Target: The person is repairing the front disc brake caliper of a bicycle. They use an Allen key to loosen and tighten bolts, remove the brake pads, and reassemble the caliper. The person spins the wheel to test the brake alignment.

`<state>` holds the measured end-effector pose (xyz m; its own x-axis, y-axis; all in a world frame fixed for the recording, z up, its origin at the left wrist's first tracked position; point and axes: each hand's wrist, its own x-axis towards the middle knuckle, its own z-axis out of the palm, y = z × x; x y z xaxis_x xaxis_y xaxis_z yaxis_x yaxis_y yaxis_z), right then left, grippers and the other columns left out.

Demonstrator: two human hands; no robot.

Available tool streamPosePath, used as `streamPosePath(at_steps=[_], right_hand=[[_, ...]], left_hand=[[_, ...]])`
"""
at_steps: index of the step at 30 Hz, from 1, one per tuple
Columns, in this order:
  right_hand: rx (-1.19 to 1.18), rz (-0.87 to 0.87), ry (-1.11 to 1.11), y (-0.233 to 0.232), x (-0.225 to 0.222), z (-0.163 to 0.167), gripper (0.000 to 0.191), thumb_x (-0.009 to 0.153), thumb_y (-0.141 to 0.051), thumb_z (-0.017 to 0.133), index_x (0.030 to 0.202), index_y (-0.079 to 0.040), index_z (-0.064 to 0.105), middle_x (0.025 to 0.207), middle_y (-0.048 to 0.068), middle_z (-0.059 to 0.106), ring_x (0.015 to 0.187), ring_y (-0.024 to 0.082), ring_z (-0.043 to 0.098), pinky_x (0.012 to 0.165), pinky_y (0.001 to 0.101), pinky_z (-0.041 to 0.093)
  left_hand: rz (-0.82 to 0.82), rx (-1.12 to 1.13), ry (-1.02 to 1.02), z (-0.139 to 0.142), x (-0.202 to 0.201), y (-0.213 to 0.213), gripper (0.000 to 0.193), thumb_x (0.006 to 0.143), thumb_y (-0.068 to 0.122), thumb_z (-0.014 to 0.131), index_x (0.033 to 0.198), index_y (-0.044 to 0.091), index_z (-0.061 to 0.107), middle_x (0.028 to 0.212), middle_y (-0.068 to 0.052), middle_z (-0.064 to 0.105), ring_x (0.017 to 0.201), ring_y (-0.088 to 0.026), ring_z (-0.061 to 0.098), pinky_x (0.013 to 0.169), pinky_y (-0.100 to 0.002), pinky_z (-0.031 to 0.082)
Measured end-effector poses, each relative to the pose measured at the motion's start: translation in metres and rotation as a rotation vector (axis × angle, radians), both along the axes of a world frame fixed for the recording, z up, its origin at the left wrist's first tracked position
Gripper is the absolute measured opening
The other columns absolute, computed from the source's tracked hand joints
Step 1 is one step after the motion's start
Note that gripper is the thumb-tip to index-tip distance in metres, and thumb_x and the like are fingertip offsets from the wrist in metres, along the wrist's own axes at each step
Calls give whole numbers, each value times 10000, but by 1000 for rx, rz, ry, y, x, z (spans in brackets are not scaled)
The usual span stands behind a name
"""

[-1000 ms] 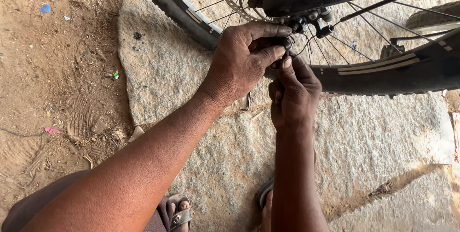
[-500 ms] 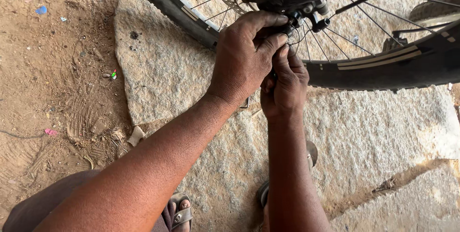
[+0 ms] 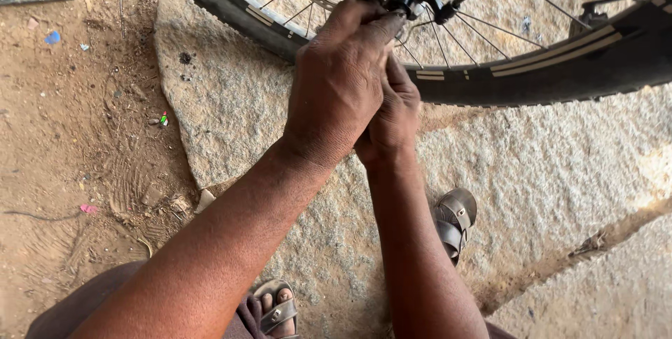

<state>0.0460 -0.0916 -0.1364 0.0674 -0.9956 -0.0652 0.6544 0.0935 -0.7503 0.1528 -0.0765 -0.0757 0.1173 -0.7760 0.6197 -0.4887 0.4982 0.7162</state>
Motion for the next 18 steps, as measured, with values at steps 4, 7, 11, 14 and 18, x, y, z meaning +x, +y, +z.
streamPosePath(at_steps=[4,7,11,14,18], right_hand=[[-46,-20,-11,-1,3,-4,319,1072,-93,624,1357,49,611,1239,175,701,1065,214,728,894,325,638],[-69,-23,-16,-3,4,-3,320,1067,-90,636,1355,48,618,1225,173,709,1052,213,730,879,319,637],[-58,-50,69,-10,4,-2,317,1057,-118,632,1326,49,644,1175,168,730,997,207,739,835,309,644],[-67,-46,87,-15,2,-4,270,1057,-112,621,1275,44,658,1131,149,735,973,188,740,829,307,649],[-118,-75,204,-17,-2,-2,205,1090,-103,619,1187,66,679,1060,148,741,899,180,734,769,293,638]], left_hand=[[27,-37,44,-3,1,-1,192,1071,29,648,1258,42,688,1215,-118,705,1106,-230,762,932,-298,674],[50,-37,110,-6,-2,-4,174,1079,54,660,1251,57,692,1175,-95,714,1087,-212,767,916,-297,659],[144,65,221,-9,-11,-11,133,1046,129,712,1171,83,706,1097,-75,738,994,-176,781,825,-289,670],[159,49,190,-12,-13,-10,115,1076,148,705,1177,92,703,1095,-71,743,995,-159,784,835,-288,690],[81,-42,120,-15,-15,-8,169,1083,158,697,1219,57,685,1127,-89,734,1023,-181,765,859,-287,687]])
